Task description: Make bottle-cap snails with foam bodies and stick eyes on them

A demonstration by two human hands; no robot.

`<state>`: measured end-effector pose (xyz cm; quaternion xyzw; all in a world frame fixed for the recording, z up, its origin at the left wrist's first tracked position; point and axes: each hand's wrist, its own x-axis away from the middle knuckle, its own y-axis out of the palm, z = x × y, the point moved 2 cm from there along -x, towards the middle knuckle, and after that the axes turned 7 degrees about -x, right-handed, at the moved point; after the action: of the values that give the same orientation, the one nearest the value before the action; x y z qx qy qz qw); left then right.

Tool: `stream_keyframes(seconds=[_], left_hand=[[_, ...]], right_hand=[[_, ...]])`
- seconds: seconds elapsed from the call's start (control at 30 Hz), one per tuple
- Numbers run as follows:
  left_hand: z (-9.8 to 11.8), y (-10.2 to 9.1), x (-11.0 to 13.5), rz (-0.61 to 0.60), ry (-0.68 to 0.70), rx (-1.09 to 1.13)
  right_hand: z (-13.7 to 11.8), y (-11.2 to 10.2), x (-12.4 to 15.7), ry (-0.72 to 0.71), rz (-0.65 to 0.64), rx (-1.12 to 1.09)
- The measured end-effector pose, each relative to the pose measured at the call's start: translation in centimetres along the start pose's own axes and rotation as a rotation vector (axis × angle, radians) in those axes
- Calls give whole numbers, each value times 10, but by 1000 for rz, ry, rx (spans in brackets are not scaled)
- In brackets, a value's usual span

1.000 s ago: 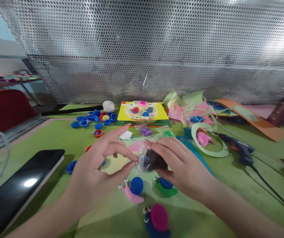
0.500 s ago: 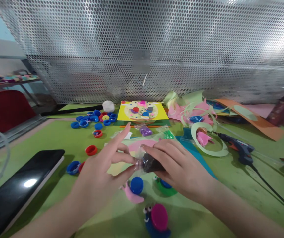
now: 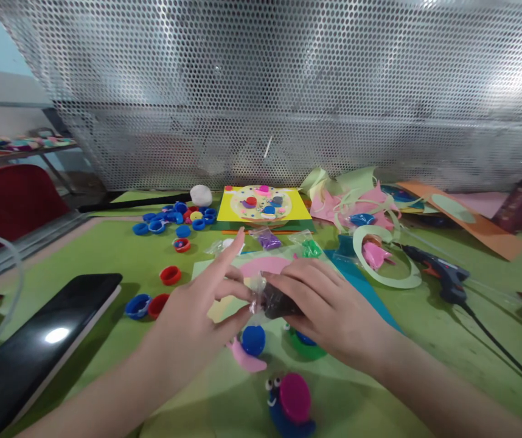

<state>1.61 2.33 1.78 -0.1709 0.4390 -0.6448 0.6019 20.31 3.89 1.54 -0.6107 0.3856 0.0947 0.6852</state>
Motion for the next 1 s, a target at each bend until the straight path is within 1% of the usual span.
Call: stream_keyframes(seconds=[0.17, 0.3, 0.37, 0.43, 0.47, 0.5, 0.53, 0.57, 0.63, 0.67, 0.7, 0.77, 0.87, 0.93, 1.0], left_hand=[[3, 2, 1, -3, 12, -11], [7, 2, 1, 27, 43, 19], [7, 0, 0, 71, 31, 41], [5, -5, -3, 154, -3, 71], [3, -8, -4, 196, -28, 96], [1, -10, -5, 218, -63, 138], [-2, -11, -6, 223, -105, 202], [-4, -12, -8, 204, -153, 285], [-8, -9, -10, 131, -240, 484], [-8, -8, -10, 93, -268, 578], [-9, -6, -11, 64, -282, 659], [-9, -2, -11, 13, -272, 766], [-8, 1, -9, -47, -216, 864], [-8, 2, -7, -83, -184, 912], [-6, 1, -6, -116, -147, 947]], right_hand=[[-1, 1, -1, -23, -9, 24], [-3, 1, 0, -20, -23, 32], [0, 1, 0, -18, -6, 39], [6, -1, 0, 17, 22, 53], [11, -2, 1, 72, 21, 64], [18, -3, 1, 157, 21, 78], [25, -4, 2, 287, 0, 96], [34, -4, 3, 445, -57, 111], [48, -3, 8, 743, -216, 128], [54, -2, 11, 845, -298, 128], [58, -1, 13, 906, -363, 127], [62, 1, 16, 944, -443, 130], [60, 4, 20, 974, -523, 150], [57, 4, 21, 987, -567, 158], [53, 4, 20, 991, -585, 171]])
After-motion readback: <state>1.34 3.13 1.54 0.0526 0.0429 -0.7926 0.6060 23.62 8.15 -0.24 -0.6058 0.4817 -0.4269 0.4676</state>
